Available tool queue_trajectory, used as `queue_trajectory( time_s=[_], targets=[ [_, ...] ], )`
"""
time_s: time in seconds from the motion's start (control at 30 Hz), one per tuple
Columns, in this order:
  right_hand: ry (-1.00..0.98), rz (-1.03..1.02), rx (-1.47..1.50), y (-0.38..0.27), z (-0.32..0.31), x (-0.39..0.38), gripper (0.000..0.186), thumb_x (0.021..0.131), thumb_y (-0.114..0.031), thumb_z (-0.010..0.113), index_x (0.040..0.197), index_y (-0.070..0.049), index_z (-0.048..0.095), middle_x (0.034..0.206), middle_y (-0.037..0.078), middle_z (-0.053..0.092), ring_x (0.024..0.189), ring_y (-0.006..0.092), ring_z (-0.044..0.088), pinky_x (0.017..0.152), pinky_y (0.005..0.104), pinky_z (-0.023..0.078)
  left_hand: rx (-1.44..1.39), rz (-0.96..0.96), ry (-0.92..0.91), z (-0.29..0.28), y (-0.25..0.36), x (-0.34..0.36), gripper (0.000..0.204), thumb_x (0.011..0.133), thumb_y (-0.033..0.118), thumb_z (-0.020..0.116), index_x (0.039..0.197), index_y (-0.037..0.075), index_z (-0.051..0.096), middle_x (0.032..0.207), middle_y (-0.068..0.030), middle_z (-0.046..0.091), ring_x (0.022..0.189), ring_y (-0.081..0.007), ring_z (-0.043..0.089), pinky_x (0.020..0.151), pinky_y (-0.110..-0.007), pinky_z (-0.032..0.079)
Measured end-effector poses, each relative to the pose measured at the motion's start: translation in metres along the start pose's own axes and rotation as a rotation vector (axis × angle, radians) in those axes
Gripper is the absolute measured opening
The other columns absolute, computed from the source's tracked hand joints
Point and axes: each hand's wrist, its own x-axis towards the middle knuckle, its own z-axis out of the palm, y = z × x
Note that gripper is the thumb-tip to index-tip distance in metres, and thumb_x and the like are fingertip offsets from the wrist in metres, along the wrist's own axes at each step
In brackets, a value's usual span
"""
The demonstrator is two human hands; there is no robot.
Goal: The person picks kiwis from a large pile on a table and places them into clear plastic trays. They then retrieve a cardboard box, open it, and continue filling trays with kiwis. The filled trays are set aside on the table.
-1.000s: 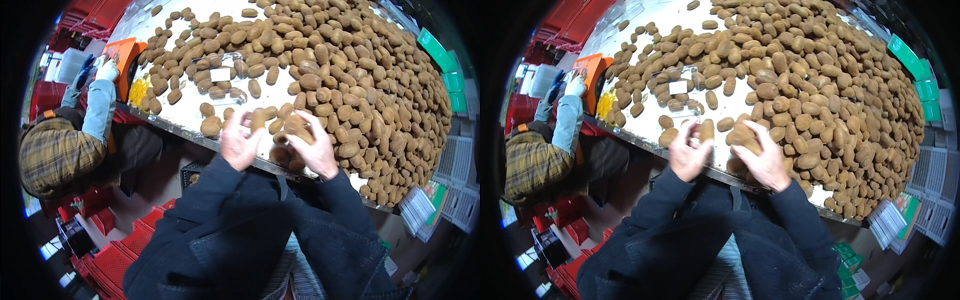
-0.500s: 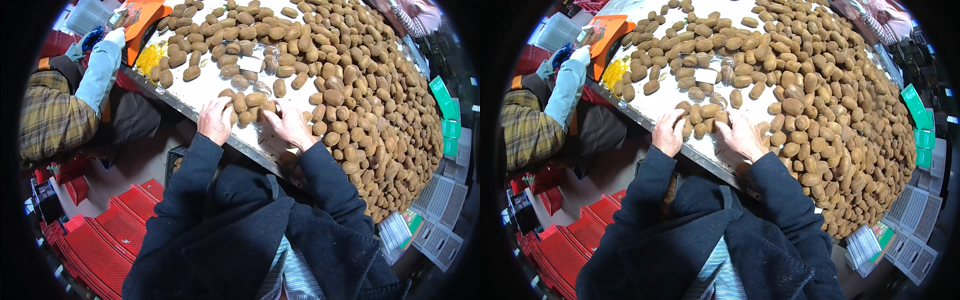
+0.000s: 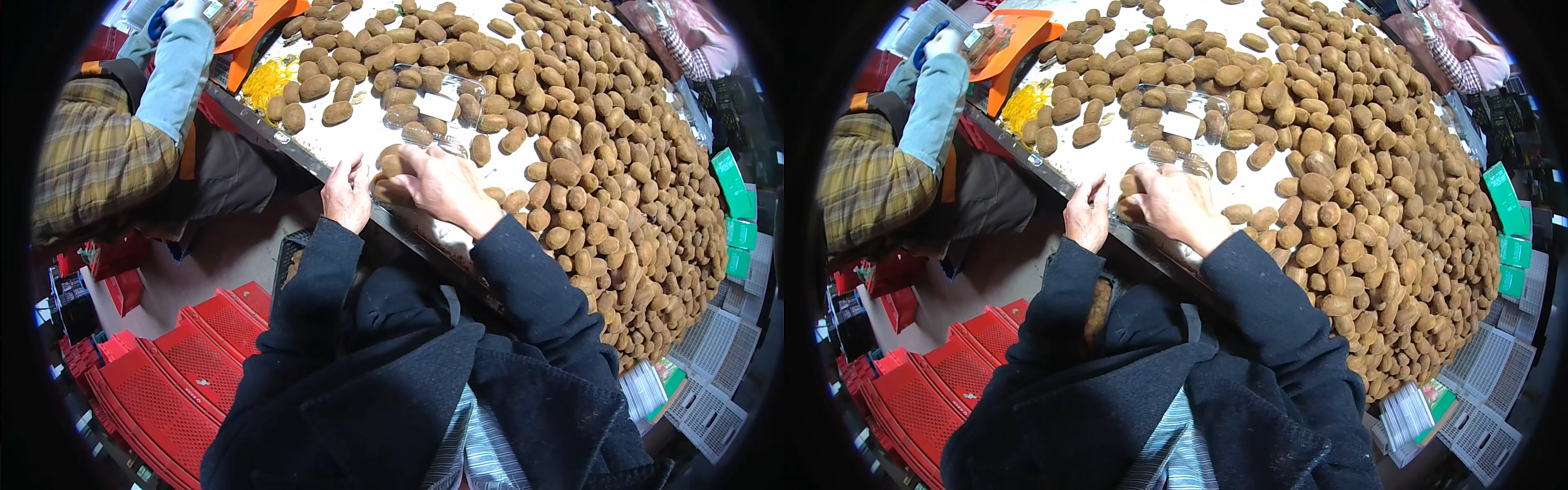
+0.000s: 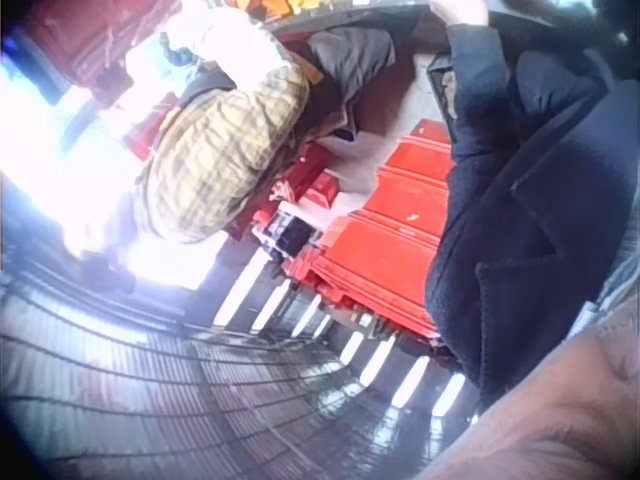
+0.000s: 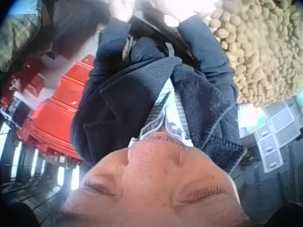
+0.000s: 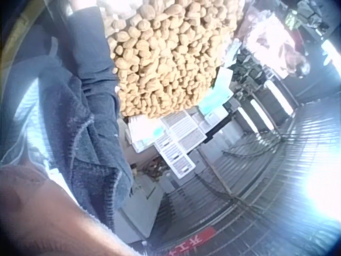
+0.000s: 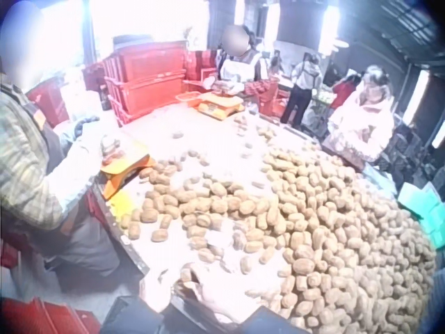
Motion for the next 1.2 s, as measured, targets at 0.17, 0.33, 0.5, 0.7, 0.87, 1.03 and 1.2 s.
queue_trajectory(
  time_s=[0.17,0.33,0.5,0.7,0.87,1.03,1.2],
  targets=[
    [0.204,0.066,0.191,0.014,0.007,0.016,0.036,0.099,-0.028,0.067,0.128,-0.007,0.066,0.094,0.017,0.074,0.087,0.0286,0.073,0.078,0.0403,0.058,-0.07,0.049,-0.03,0.006,0.003,0.011,0.03,0.098,0.016,0.066,0.123,0.001,0.068,0.115,-0.018,0.071,0.105,-0.0281,0.07,0.093,-0.037,0.055],
    [0.368,-0.046,0.333,0.036,0.026,0.006,0.034,0.101,-0.014,0.063,0.134,-0.006,0.062,0.106,0.016,0.073,0.094,0.025,0.072,0.083,0.0345,0.058,-0.046,-0.044,-0.142,0.006,0.004,0.014,0.032,0.097,0.015,0.067,0.125,-0.001,0.069,0.115,-0.0153,0.073,0.101,-0.0206,0.071,0.088,-0.033,0.056],
    [0.413,0.081,0.636,0.056,0.042,-0.003,0.037,0.105,-0.01,0.057,0.142,-0.004,0.056,0.13,0.015,0.068,0.113,0.0199,0.067,0.095,0.0324,0.055,-0.138,-0.052,-0.082,0.002,0.008,0.016,0.031,0.097,0.015,0.067,0.123,-0.001,0.069,0.116,-0.0162,0.073,0.098,-0.0199,0.072,0.088,-0.032,0.056],
    [0.477,0.088,0.188,0.06,0.039,-0.025,0.028,0.1,-0.013,0.065,0.127,-0.007,0.07,0.098,0.013,0.076,0.089,0.0186,0.072,0.079,0.0308,0.058,-0.116,-0.068,-0.118,0.002,-0.002,0.012,0.029,0.098,0.012,0.066,0.122,-0.003,0.069,0.113,-0.016,0.074,0.099,-0.0184,0.071,0.089,-0.031,0.055],
    [0.503,-0.201,0.1,0.026,0.049,-0.019,0.036,0.085,-0.01,0.071,0.12,-0.008,0.065,0.112,0.015,0.067,0.107,0.0379,0.061,0.097,0.0469,0.049,-0.077,0.048,-0.116,0.005,-0.015,0.017,0.025,0.098,0.015,0.067,0.117,0.0,0.072,0.106,-0.0195,0.075,0.095,-0.0238,0.074,0.085,-0.035,0.057],
    [0.426,-0.1,0.043,0.019,0.046,-0.026,0.045,0.09,-0.016,0.069,0.133,-0.007,0.058,0.132,0.018,0.055,0.126,0.0406,0.049,0.104,0.0495,0.045,-0.062,-0.044,-0.131,0.002,-0.02,0.024,0.029,0.099,0.016,0.068,0.119,-0.004,0.071,0.107,-0.0152,0.075,0.093,-0.0184,0.071,0.086,-0.033,0.057],
    [0.599,-0.042,0.021,0.035,0.05,-0.077,0.036,0.097,-0.021,0.065,0.127,-0.002,0.061,0.112,0.017,0.064,0.105,0.0325,0.061,0.092,0.0407,0.048,-0.077,-0.034,-0.157,0.0,-0.027,0.038,0.031,0.098,0.013,0.068,0.124,-0.005,0.068,0.109,-0.0126,0.075,0.096,-0.0159,0.07,0.088,-0.031,0.056]
  ],
)
